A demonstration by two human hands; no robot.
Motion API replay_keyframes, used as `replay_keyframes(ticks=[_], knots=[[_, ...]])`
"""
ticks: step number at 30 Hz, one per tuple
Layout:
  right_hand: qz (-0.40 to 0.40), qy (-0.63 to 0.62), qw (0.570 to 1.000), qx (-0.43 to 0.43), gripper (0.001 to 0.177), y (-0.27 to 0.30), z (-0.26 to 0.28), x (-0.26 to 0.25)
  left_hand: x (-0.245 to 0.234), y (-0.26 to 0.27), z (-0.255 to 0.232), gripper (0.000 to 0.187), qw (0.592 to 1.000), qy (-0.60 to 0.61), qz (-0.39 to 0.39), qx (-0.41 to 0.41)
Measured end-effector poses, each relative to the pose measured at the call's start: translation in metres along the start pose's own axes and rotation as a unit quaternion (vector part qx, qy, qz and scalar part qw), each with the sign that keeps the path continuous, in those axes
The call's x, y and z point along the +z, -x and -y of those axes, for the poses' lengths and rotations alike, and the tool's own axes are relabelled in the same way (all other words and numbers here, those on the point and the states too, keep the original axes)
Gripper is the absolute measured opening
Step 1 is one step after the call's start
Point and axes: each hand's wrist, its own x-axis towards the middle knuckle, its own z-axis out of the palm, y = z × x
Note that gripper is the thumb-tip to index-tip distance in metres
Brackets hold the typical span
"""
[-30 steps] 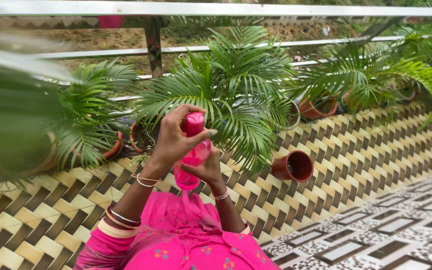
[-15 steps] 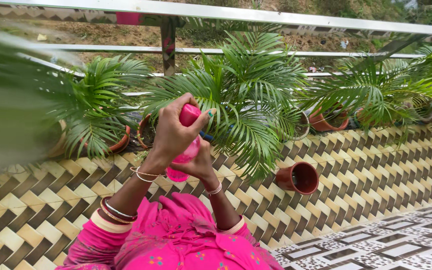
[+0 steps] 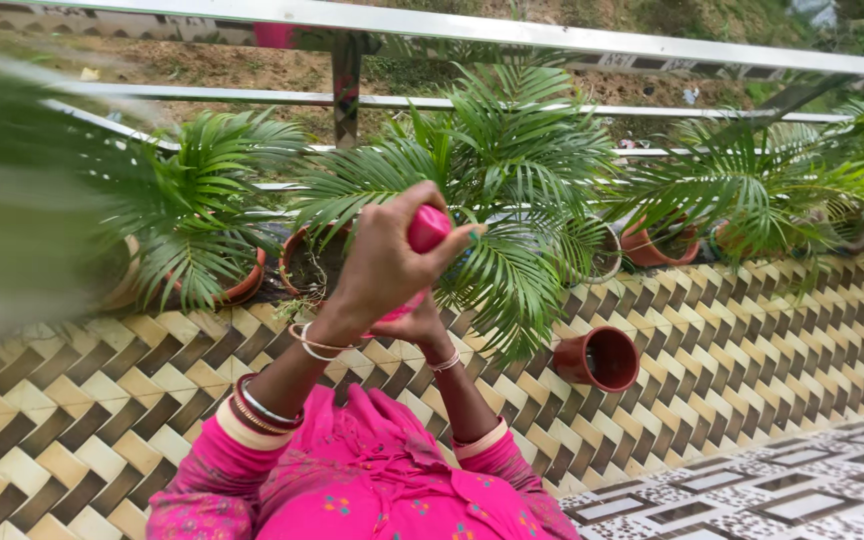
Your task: The person holds a bottle and pours water into several potted plants on a balcony.
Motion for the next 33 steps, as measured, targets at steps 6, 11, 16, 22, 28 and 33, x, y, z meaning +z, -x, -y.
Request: replay_keyframes(ticks=[6, 11, 16, 22, 28, 33], knots=[[-0.027, -0.007, 0.999, 0.032, 0.098, -0.002, 0.017, 0.012, -0.003, -0.008, 0.012, 0.036, 0.999, 0.042, 0.016, 0.031], [-0.020, 0.020, 0.998, 0.049, 0.088, -0.003, 0.028, 0.016, -0.013, -0.011, 0.024, 0.034, 0.984, 0.169, 0.002, -0.056], [-0.022, 0.059, 0.994, 0.085, 0.074, -0.003, 0.032, 0.019, -0.028, -0.013, 0.051, 0.027, 0.941, 0.333, -0.044, -0.035], [-0.037, 0.148, 0.984, 0.094, 0.069, -0.012, 0.017, 0.020, -0.043, 0.003, 0.101, 0.024, 0.877, 0.448, -0.145, -0.096], [-0.058, 0.102, 0.987, 0.109, 0.068, -0.028, 0.010, 0.018, -0.022, 0.035, 0.199, 0.025, 0.847, 0.450, -0.166, -0.230], [-0.096, 0.092, 0.985, 0.112, 0.070, -0.045, 0.007, 0.021, 0.008, 0.067, 0.263, 0.020, 0.881, 0.370, -0.106, -0.274]])
